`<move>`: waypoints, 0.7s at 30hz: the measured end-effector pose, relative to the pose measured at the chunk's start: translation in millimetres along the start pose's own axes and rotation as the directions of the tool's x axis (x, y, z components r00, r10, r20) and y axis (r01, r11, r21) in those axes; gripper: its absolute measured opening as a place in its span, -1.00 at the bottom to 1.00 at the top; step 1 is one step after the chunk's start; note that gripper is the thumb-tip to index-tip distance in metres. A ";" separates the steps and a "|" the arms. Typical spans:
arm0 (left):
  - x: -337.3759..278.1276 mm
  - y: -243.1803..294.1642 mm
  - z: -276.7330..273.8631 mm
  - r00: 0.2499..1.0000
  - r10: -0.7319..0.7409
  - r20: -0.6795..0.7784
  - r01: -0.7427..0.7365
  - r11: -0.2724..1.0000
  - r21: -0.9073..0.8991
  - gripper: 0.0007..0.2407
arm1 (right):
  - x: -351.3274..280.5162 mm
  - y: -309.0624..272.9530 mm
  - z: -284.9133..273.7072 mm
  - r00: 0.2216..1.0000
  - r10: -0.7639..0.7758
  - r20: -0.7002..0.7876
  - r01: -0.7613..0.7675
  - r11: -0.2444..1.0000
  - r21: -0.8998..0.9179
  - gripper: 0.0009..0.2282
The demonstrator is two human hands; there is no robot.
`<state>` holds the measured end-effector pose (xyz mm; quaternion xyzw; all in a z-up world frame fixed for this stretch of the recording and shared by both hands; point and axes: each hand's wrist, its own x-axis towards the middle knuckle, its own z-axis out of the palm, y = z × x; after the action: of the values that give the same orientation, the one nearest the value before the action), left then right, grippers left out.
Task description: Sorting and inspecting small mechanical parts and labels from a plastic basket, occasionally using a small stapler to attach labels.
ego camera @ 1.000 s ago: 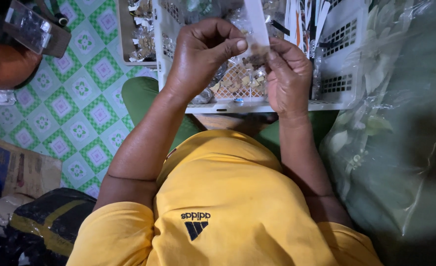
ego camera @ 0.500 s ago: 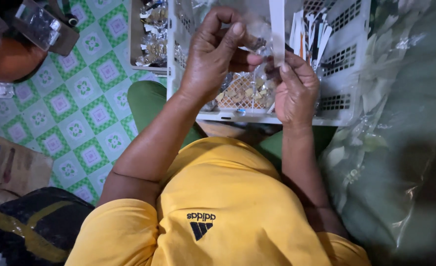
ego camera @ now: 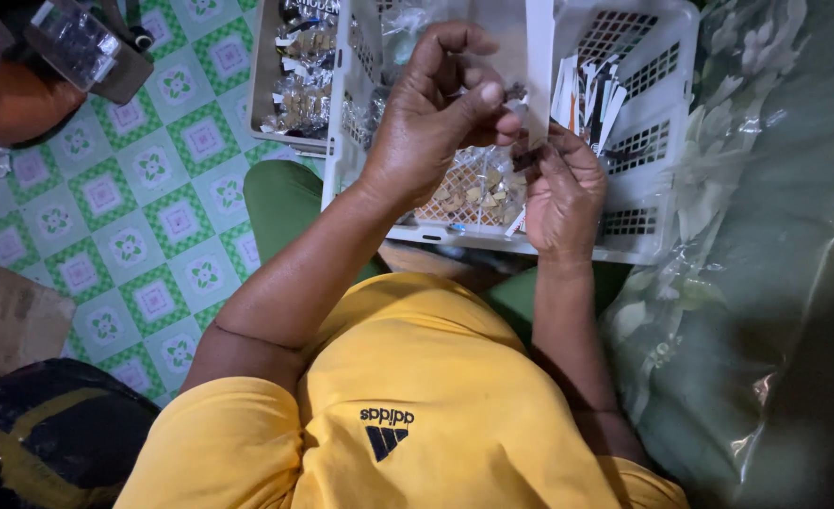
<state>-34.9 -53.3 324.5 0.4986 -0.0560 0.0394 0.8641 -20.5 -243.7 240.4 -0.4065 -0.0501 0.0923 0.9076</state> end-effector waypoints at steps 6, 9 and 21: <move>-2.0 4.8 2.6 1.000 0.027 0.002 -0.027 1.000 0.007 -0.71 | -1.0 -5.6 11.1 1.000 0.003 0.021 -0.003 1.000 -0.013 -0.79; -0.8 5.3 4.0 0.999 0.041 -0.033 -0.038 0.995 0.090 -0.85 | -0.8 -0.5 2.7 1.000 0.000 -0.009 0.000 1.000 0.004 -0.82; -2.1 13.3 3.3 0.999 0.043 0.032 -0.050 0.973 0.225 -0.92 | -1.5 -1.0 2.3 1.000 -0.026 -0.009 0.026 0.999 0.017 -0.76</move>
<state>-38.8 -49.6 337.3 0.5925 -0.0743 0.0591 0.8000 -22.3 -243.0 242.6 -0.3983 -0.0505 0.0789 0.9125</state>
